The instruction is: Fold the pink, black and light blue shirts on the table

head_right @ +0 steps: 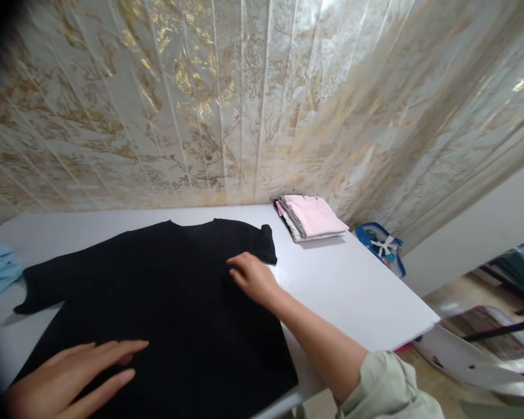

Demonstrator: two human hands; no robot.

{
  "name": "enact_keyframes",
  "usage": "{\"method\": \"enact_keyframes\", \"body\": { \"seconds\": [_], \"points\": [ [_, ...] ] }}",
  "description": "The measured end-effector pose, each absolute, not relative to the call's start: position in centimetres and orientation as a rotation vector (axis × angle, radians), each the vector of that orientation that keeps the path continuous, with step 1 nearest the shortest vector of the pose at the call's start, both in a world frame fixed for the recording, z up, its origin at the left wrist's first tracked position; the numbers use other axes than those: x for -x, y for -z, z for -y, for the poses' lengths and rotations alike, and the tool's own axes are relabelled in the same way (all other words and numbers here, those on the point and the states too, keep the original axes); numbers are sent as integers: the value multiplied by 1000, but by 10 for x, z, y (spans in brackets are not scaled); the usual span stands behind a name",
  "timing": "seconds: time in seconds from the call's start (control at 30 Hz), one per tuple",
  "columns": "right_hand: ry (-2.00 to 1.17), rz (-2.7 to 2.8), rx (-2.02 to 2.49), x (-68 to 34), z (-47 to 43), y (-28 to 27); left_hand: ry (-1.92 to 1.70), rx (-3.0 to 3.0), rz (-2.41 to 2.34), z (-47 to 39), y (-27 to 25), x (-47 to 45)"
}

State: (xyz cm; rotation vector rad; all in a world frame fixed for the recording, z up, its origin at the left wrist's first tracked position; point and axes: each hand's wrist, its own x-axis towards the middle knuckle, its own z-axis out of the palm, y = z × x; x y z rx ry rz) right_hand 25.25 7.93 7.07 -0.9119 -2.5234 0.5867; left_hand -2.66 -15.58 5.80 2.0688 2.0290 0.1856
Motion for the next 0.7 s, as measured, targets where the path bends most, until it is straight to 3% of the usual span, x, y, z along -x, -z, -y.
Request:
{"method": "enact_keyframes", "body": {
  "seconds": [0.17, 0.4, 0.7],
  "points": [
    [-380, 2213, 1542, -279, -185, -68, -327, -2091, -1985, 54, -99, 12],
    [-426, 2219, 1541, -268, -229, -56, -338, -2205, -1984, -80, -70, -28],
    [-412, 2070, 1674, -300, -247, -49, -216, -2178, -2103, -141, -39, -47]
  ]
}}
